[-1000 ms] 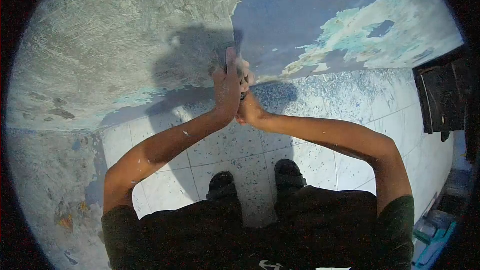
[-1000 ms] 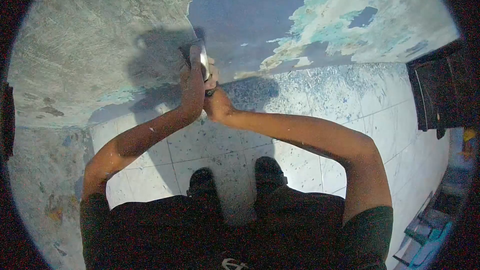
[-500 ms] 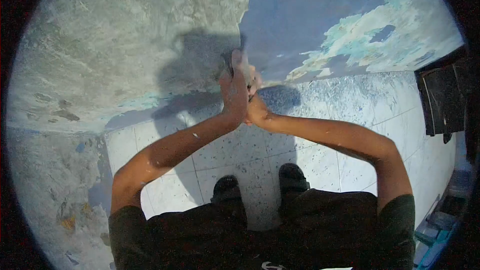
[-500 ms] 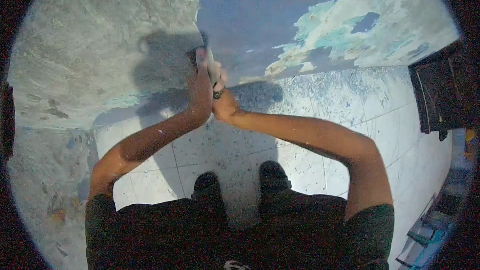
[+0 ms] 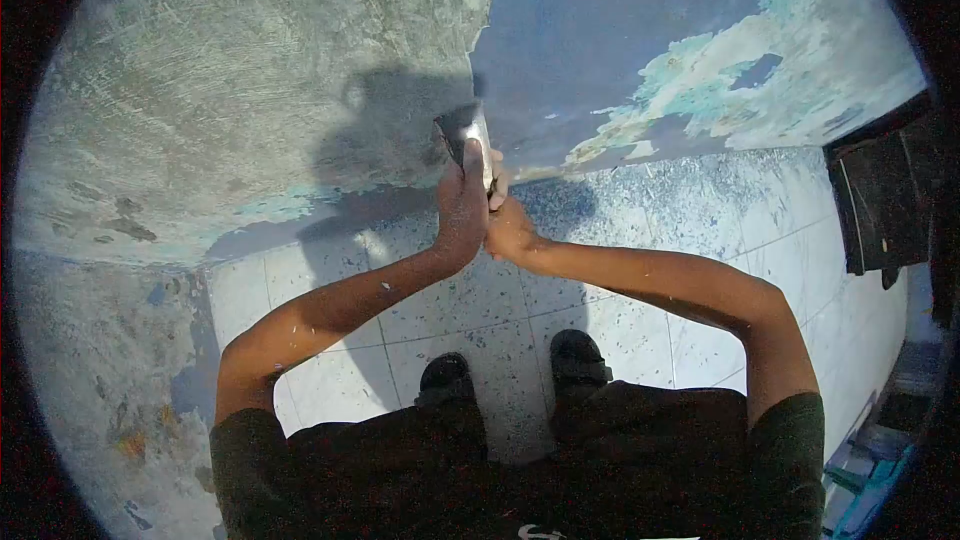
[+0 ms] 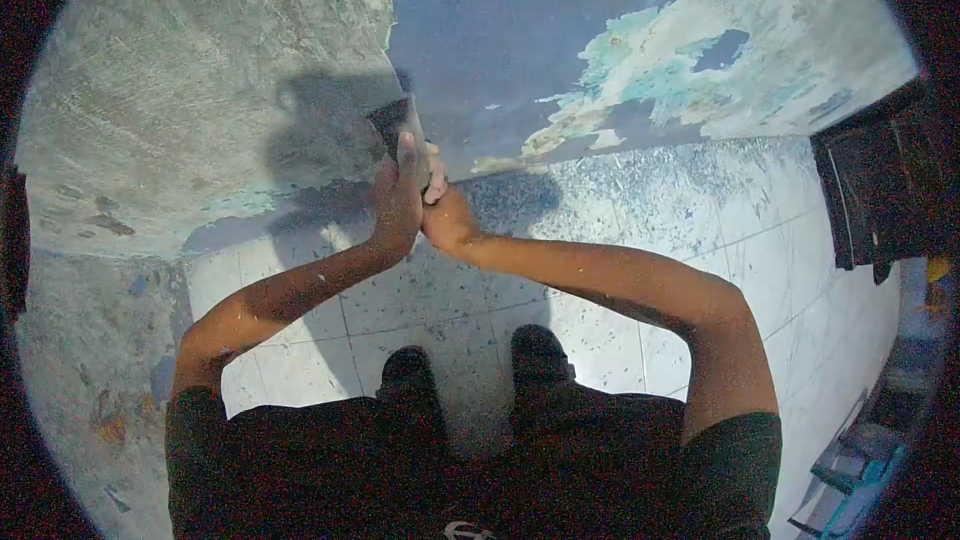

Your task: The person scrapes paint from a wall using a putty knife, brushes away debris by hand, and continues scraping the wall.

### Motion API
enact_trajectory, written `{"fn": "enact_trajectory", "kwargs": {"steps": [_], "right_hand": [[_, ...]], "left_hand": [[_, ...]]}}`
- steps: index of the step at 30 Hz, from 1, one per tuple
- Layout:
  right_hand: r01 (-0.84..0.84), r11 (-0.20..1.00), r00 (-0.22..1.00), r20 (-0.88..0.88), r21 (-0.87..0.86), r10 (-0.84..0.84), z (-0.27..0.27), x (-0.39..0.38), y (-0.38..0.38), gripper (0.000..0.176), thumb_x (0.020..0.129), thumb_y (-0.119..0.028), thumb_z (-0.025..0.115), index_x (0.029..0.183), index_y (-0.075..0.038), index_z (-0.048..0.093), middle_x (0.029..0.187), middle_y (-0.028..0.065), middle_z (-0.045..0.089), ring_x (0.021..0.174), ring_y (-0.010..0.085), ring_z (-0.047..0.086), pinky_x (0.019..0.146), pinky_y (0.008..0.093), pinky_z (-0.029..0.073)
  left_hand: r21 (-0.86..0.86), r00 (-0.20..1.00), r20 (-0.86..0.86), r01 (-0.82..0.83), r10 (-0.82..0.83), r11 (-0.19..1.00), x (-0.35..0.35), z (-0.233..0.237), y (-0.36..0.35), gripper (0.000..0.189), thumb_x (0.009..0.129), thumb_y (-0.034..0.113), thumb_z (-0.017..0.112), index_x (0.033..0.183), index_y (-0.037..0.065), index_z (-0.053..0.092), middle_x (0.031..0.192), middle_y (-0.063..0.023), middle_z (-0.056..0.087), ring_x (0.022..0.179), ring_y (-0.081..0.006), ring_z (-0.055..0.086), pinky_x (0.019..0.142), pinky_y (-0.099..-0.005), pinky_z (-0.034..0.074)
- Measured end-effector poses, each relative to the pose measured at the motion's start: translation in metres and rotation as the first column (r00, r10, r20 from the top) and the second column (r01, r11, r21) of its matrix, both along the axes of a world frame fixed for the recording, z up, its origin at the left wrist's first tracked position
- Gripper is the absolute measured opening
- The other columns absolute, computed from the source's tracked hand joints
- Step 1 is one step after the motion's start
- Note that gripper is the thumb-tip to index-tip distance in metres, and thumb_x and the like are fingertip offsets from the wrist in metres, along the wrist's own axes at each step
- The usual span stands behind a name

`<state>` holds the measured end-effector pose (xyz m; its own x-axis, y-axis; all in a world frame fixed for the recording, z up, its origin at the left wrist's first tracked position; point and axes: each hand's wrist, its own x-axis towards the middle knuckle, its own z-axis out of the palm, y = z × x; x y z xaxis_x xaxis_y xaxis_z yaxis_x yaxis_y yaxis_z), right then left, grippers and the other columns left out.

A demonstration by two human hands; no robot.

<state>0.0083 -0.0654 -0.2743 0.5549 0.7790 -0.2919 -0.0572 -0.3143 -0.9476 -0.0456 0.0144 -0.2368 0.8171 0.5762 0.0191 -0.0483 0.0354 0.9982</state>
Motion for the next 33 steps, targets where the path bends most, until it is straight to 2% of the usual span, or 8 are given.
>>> {"fn": "enact_trajectory", "kwargs": {"steps": [8, 13, 18, 22, 27, 31, 32, 33], "right_hand": [[-0.04, 0.991, 0.994, -0.102, -0.126, 0.027, -0.034, -0.008, -0.002, 0.041, 0.09, -0.022, 0.058, 0.124, -0.004, 0.047, 0.07, 0.0146, 0.064, 0.05, 0.0233, 0.06, 0.043, 0.0368, 0.046], [-0.114, 0.991, 0.992, -0.053, -0.072, 0.111, -0.068, -0.007, -0.001, 0.04, 0.092, -0.027, 0.056, 0.122, -0.001, 0.051, 0.068, 0.0138, 0.064, 0.05, 0.0248, 0.061, 0.043, 0.0377, 0.046], [0.102, 0.995, 0.994, 0.023, 0.01, -0.102, -0.047, -0.009, 0.005, 0.043, 0.095, -0.038, 0.051, 0.107, 0.002, 0.058, 0.082, 0.0184, 0.065, 0.071, 0.0295, 0.065, 0.061, 0.0408, 0.05], [-0.04, 0.961, 0.991, -0.135, -0.273, 0.003, -0.009, -0.006, 0.004, 0.049, 0.094, -0.043, 0.05, 0.109, 0.003, 0.057, 0.101, 0.0238, 0.064, 0.095, 0.0355, 0.063, 0.081, 0.0433, 0.048], [0.128, 0.953, 0.896, 0.38, 0.276, -0.231, -0.075, -0.002, 0.021, 0.045, 0.094, -0.039, 0.052, 0.104, 0.004, 0.059, 0.093, 0.0209, 0.066, 0.085, 0.0339, 0.064, 0.074, 0.0416, 0.049], [-0.074, 0.973, 0.954, 0.299, 0.217, 0.006, -0.002, 0.012, 0.02, 0.04, 0.094, -0.031, 0.052, 0.111, 0.005, 0.056, 0.088, 0.0183, 0.065, 0.07, 0.0291, 0.063, 0.063, 0.0395, 0.05], [-0.004, 0.992, 0.993, 0.116, -0.128, 0.019, 0.0, 0.003, 0.017, 0.043, 0.094, -0.028, 0.052, 0.119, 0.006, 0.051, 0.082, 0.0178, 0.063, 0.06, 0.0238, 0.06, 0.054, 0.0378, 0.048], [-0.005, 0.994, 0.998, 0.061, -0.109, 0.012, 0.0, -0.006, 0.01, 0.042, 0.093, -0.029, 0.052, 0.117, 0.006, 0.051, 0.078, 0.0165, 0.062, 0.057, 0.0221, 0.059, 0.051, 0.037, 0.047]], "left_hand": [[-0.118, 0.989, -0.086, -0.134, 0.124, 0.984, 0.002, -0.018, -0.01, 0.051, 0.1, 0.056, 0.033, 0.079, 0.01, 0.039, 0.06, 0.0016, 0.041, 0.048, -0.0062, 0.037, 0.043, -0.0253, 0.031], [0.074, 0.994, -0.036, -0.104, 0.107, 0.992, -0.003, -0.031, -0.003, 0.052, 0.1, 0.056, 0.034, 0.072, 0.011, 0.034, 0.056, 0.0026, 0.037, 0.044, -0.007, 0.033, 0.04, -0.028, 0.029], [-0.036, 0.985, 0.04, -0.167, 0.169, 0.985, 0.009, -0.016, -0.01, 0.055, 0.098, 0.059, 0.034, 0.07, 0.012, 0.035, 0.054, 0.0032, 0.036, 0.044, -0.0074, 0.032, 0.041, -0.0287, 0.028], [-0.079, 0.995, 0.009, -0.099, 0.1, 0.992, 0.007, -0.025, -0.001, 0.057, 0.098, 0.06, 0.033, 0.068, 0.012, 0.035, 0.053, 0.0025, 0.036, 0.045, -0.008, 0.035, 0.042, -0.0287, 0.028], [-0.099, 0.99, 0.014, -0.14, 0.142, 0.985, 0.011, -0.023, 0.003, 0.055, 0.099, 0.055, 0.037, 0.068, 0.01, 0.038, 0.054, 0.0012, 0.039, 0.048, -0.0098, 0.041, 0.044, -0.029, 0.031], [-0.034, 0.982, -0.043, -0.184, 0.183, 0.982, 0.004, -0.004, 0.004, 0.053, 0.097, 0.055, 0.044, 0.076, 0.006, 0.046, 0.059, 0.0008, 0.043, 0.051, -0.0104, 0.044, 0.045, -0.0304, 0.035], [-0.062, 0.988, -0.053, -0.145, 0.142, 0.987, 0.001, -0.018, 0.003, 0.055, 0.096, 0.057, 0.043, 0.081, 0.005, 0.048, 0.06, 0.0006, 0.044, 0.052, -0.0095, 0.044, 0.045, -0.03, 0.035], [-0.087, 0.993, -0.058, -0.105, 0.101, 0.991, 0.0, -0.031, 0.004, 0.057, 0.096, 0.059, 0.042, 0.086, 0.004, 0.05, 0.062, 0.0004, 0.045, 0.052, -0.0087, 0.044, 0.045, -0.0297, 0.036]]}}
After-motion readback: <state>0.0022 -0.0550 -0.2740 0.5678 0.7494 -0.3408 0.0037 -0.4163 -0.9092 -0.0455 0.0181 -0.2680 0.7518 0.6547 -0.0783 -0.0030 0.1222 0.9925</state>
